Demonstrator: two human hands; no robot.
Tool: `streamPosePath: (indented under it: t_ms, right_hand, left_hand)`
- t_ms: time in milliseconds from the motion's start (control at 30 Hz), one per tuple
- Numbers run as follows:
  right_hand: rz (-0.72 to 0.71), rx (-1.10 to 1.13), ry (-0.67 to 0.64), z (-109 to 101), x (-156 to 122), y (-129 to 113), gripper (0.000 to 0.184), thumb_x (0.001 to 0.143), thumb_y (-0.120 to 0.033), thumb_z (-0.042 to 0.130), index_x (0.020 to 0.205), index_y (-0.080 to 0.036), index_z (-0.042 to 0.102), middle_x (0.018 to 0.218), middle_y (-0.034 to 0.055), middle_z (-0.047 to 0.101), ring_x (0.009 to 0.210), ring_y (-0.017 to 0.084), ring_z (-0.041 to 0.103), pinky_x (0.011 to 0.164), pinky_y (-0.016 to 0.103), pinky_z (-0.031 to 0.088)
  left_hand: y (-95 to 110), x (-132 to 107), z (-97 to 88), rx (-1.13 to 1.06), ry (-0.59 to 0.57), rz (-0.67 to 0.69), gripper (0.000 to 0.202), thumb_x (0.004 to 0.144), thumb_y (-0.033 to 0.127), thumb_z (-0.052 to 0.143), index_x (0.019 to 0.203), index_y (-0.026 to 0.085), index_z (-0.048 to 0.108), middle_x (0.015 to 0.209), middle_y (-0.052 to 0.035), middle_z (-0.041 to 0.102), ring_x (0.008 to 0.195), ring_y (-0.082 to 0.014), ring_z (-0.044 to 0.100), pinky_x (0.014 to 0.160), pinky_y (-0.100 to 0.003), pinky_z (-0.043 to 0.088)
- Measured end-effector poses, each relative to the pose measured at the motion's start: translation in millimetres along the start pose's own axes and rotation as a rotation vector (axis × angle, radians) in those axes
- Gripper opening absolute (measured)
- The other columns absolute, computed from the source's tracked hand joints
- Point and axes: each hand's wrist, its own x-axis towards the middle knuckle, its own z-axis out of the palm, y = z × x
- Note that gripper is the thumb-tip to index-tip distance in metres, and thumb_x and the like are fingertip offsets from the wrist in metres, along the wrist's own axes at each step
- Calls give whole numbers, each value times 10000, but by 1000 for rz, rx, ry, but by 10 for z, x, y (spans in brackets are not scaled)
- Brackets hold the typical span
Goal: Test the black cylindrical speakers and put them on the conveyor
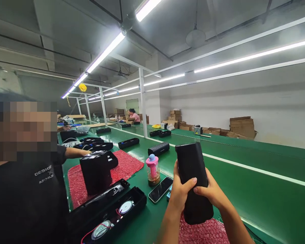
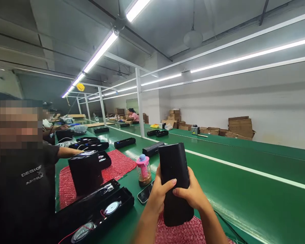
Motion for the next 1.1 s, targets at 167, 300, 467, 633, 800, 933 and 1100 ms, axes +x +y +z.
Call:
streamPosePath:
  t_ms: [167,300,467,633,800,933,1100]
  right_hand:
    - [18,25,39,-36,-26,-31,853,532,-360,785,1254,-199,359,1138,83,583,1030,287,570,863,404,491]
    - [43,36,72,-46,-38,-68,830,514,-350,788,1223,-180,391,1103,81,586,996,279,572,835,397,494]
    - [41,50,95,-33,-48,-48,795,503,-323,790,1191,-175,420,1071,73,583,954,263,572,805,384,496]
    - [26,37,117,-6,-51,-33,792,498,-304,766,1194,-180,410,1047,65,583,918,247,562,787,378,489]
    - [22,-7,118,0,-89,-97,813,512,-323,751,1221,-169,384,1086,79,568,956,256,555,808,382,490]
    - [17,-67,127,-20,-111,-147,819,526,-326,742,1239,-162,374,1116,91,561,978,266,555,824,392,492]
    - [2,-142,118,-16,-142,-214,789,551,-322,723,1245,-166,381,1098,81,575,956,266,572,797,396,512]
  left_hand:
    - [-90,30,25,23,-14,25,920,612,284,808,1395,250,327,1257,-89,600,1212,-294,543,1037,-407,442]
    - [-108,47,17,82,-38,33,850,651,323,794,1371,258,346,1296,-89,571,1202,-294,551,1029,-412,451]
    - [-83,40,-5,144,-50,37,847,660,329,791,1376,254,345,1292,-85,567,1192,-289,554,1009,-394,464]
    - [-87,27,-4,182,-32,79,798,675,318,771,1367,258,378,1294,-74,564,1167,-281,565,980,-378,479]
    - [-119,24,20,116,-50,84,785,664,317,769,1354,263,397,1264,-67,583,1144,-283,580,969,-399,491]
    - [-141,17,51,34,-33,79,784,645,308,768,1341,253,414,1209,-69,619,1077,-281,616,946,-413,504]
    - [-112,-3,71,-62,-38,-5,879,608,266,795,1377,263,370,1126,-67,660,1043,-287,638,934,-423,513]
